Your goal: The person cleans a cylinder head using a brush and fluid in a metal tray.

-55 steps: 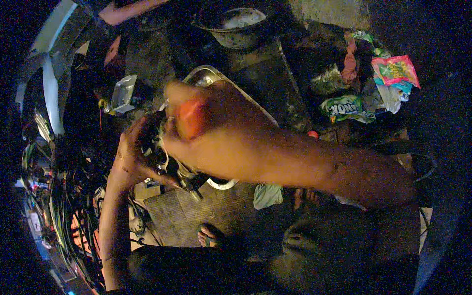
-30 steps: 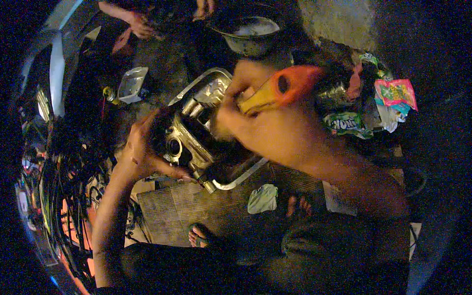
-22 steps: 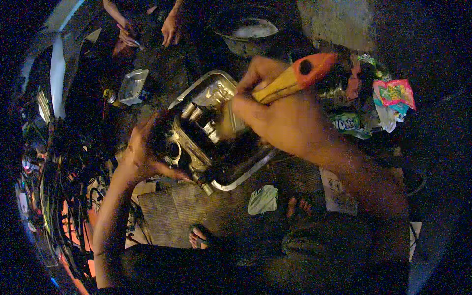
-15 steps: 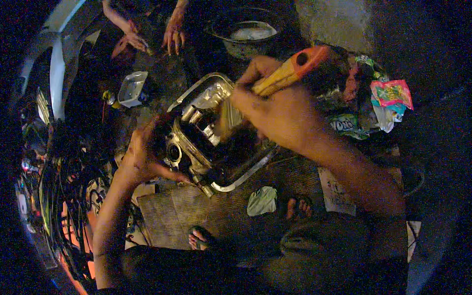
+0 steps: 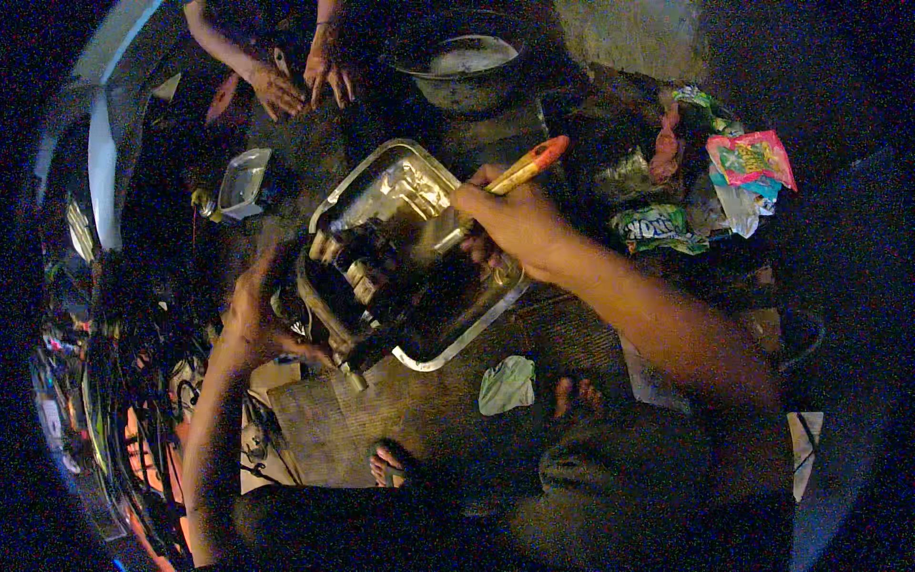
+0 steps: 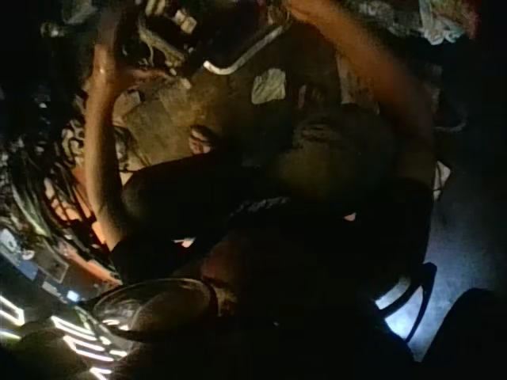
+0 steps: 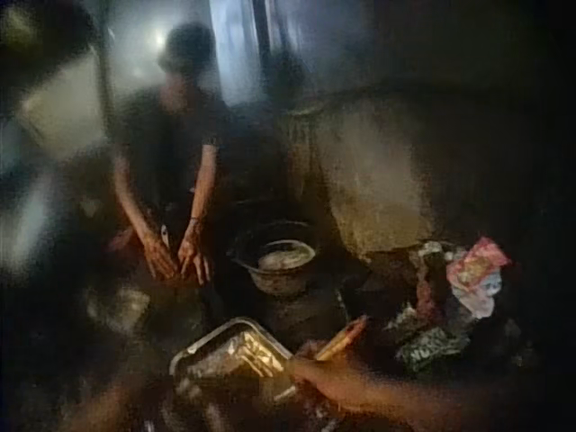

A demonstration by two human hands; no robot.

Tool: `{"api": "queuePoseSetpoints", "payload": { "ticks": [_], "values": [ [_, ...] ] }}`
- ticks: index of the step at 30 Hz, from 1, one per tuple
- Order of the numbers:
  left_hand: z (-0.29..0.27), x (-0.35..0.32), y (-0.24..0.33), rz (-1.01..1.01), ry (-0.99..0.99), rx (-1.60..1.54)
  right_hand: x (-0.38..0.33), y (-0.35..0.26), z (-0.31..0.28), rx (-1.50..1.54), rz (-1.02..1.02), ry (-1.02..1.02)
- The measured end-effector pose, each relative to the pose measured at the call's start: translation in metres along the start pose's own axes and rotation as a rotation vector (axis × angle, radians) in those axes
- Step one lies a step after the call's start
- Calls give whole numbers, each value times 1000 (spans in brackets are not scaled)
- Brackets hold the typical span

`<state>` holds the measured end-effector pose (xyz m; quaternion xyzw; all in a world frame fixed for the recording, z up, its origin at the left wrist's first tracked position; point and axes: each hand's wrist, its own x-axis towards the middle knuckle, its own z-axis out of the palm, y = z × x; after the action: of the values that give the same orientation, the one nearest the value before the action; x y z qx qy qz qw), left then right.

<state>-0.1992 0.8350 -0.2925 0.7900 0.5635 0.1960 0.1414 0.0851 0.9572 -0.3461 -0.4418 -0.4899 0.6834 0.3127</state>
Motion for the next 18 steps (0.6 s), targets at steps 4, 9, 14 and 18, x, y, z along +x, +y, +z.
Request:
{"api": "queuePoseSetpoints", "payload": {
  "ticks": [4,9,14,18],
  "values": [
    [6,-5,-7,-25,-7,-56,1,-26,12,52,-134,-70],
    [9,-1,-14,2,-7,-83,13,2,-5,-155,-118,-68],
    [8,-9,-17,-59,-26,-81,-7,-38,20,-177,-462,-255],
    [8,-5,-18,-15,7,-115,6,-43,5,-639,-953,-463]
  ]
}}
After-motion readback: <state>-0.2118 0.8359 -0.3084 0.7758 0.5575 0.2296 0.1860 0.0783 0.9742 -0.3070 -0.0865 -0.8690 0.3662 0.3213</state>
